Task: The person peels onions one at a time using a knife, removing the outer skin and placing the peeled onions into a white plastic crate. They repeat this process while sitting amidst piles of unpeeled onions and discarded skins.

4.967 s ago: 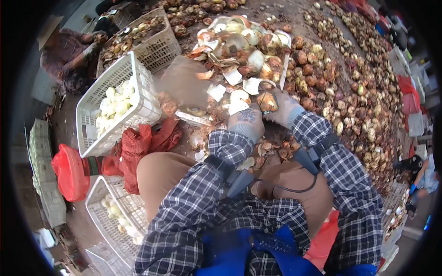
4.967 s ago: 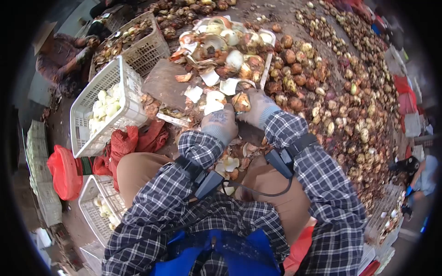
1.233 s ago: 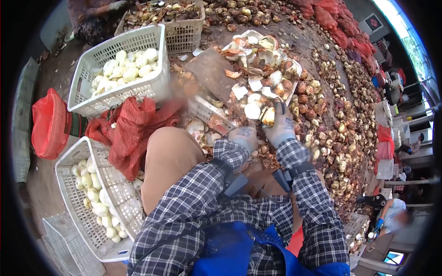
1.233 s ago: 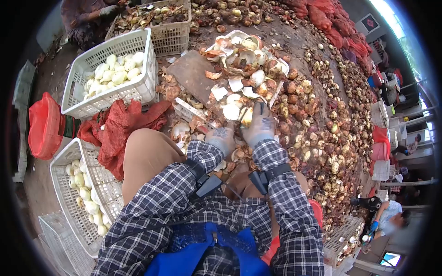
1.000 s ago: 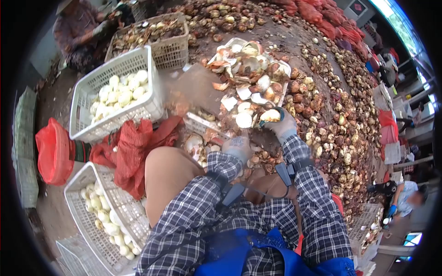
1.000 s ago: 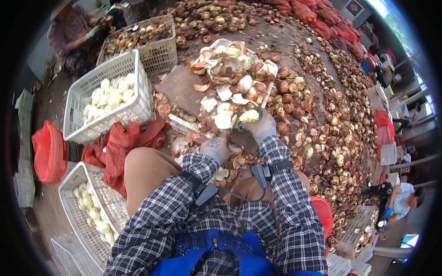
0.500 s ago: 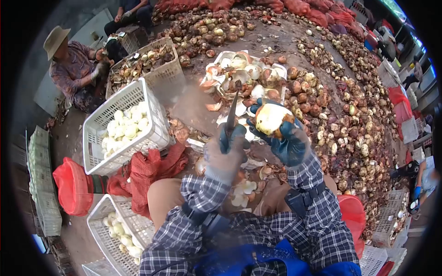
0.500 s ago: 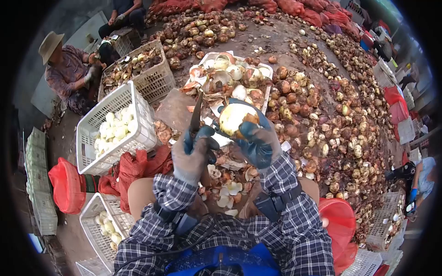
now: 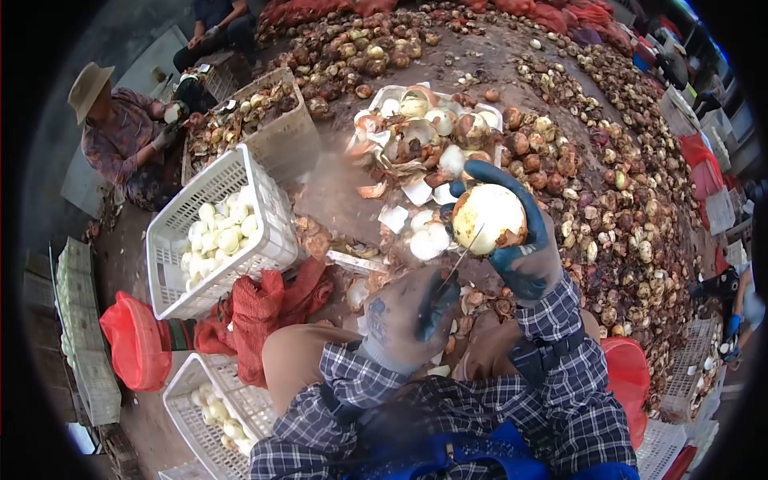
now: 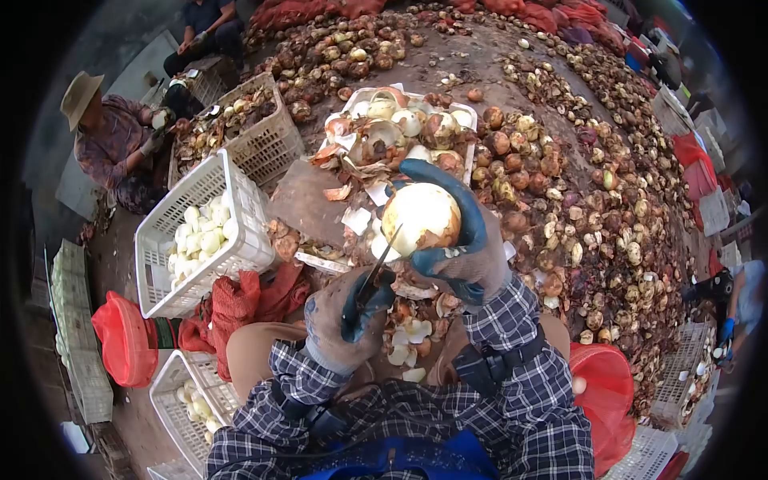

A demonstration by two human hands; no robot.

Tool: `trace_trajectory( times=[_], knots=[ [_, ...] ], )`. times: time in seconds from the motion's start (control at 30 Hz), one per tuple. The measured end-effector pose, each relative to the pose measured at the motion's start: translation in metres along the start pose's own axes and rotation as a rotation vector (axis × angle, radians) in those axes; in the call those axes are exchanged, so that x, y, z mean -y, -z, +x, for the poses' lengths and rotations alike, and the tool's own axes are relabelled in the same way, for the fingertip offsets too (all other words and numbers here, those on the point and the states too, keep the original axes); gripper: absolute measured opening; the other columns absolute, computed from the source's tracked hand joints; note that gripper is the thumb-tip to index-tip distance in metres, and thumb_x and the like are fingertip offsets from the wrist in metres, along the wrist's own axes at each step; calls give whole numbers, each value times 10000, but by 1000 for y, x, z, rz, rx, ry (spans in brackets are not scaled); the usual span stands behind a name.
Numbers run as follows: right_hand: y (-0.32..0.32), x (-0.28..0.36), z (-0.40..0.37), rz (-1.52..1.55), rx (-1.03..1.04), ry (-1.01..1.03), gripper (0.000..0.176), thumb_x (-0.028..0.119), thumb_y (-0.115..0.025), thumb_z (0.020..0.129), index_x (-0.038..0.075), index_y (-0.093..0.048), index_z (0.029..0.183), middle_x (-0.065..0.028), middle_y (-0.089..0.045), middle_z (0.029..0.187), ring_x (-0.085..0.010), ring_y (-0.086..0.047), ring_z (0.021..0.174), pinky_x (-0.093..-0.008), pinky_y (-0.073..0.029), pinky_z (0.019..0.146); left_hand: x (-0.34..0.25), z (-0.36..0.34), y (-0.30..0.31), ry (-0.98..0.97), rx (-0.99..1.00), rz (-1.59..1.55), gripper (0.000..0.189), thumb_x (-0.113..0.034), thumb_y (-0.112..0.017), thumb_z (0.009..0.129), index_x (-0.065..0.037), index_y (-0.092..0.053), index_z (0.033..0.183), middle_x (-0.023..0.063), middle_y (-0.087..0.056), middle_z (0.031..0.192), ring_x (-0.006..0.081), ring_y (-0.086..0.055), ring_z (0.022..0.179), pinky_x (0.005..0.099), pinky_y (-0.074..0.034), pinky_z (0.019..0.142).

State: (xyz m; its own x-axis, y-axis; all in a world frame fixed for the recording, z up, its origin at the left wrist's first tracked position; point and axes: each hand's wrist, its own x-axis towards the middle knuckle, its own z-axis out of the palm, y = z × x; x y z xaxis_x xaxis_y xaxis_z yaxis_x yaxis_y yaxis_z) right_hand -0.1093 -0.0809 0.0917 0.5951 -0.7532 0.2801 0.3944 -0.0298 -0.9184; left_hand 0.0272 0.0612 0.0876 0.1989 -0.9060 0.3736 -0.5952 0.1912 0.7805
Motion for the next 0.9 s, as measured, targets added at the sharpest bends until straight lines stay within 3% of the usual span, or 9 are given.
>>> trace_trajectory(
  times=[0.27,0.37,0.47,0.53,0.57,0.67,0.77,0.8,0.9],
  knots=[
    [2,1,3,-332,64,138,974,454,-876,613,-17,-447,1350,-139,-576,1257,-218,-589,1124,-350,-477,975,7,2,-2,-32,-1,14,492,-126,-679,737,-35,-546,1202,187,-638,942,356,-649,829,409,-528,699],
    [6,-9,2,-224,-4,150,917,464,-847,659,-15,-459,1338,-137,-580,1249,-208,-594,1110,-333,-487,954,9,-1,-4,-10,17,16,490,-151,-677,741,-52,-545,1202,174,-641,925,346,-651,784,408,-526,666],
    [8,7,-9,64,-70,-71,900,432,-768,760,-13,-335,1411,-163,-464,1381,-268,-527,1210,-402,-461,1018,12,-6,-12,4,27,77,478,-179,-676,744,-72,-549,1193,162,-644,921,339,-651,748,407,-524,643],
    [24,-9,-14,362,-72,-61,863,371,-735,800,-4,-287,1436,-172,-403,1435,-298,-471,1271,-441,-434,1055,7,-4,-13,129,143,141,437,-104,-655,736,-32,-573,1159,184,-652,939,342,-663,817,391,-534,703],
    [35,-22,-18,335,-114,-65,845,349,-725,809,-1,-282,1439,-173,-388,1445,-306,-435,1299,-453,-411,1073,4,-3,-14,191,202,175,419,-67,-645,732,-11,-585,1143,196,-656,948,343,-669,851,383,-539,733],
    [50,-42,-25,105,-187,-70,807,304,-699,830,4,-272,1446,-175,-357,1467,-324,-361,1357,-475,-363,1111,8,-9,-19,91,67,77,437,-76,-661,733,-24,-580,1160,199,-653,942,342,-670,861,380,-540,739],
    [28,-25,-15,107,-68,-53,783,281,-685,843,2,-272,1446,-191,-360,1460,-330,-392,1336,-461,-422,1070,14,-8,-22,-73,-60,107,496,-183,-667,751,-53,-548,1215,166,-645,927,326,-660,757,386,-535,653],
    [27,-30,-11,352,-11,-52,779,275,-683,844,-3,-272,1445,-197,-361,1457,-331,-398,1331,-456,-430,1063,13,-7,-22,-67,-57,141,502,-183,-669,746,-50,-549,1215,162,-643,934,324,-659,758,387,-534,649],
    [9,-27,-14,739,-237,-162,428,-62,-487,848,-2,-488,1272,-124,-605,1180,-226,-612,1081,-341,-546,906,7,0,-22,-60,-69,265,505,-173,-666,744,-42,-549,1217,145,-635,948,313,-652,751,387,-529,631]
  ],
)
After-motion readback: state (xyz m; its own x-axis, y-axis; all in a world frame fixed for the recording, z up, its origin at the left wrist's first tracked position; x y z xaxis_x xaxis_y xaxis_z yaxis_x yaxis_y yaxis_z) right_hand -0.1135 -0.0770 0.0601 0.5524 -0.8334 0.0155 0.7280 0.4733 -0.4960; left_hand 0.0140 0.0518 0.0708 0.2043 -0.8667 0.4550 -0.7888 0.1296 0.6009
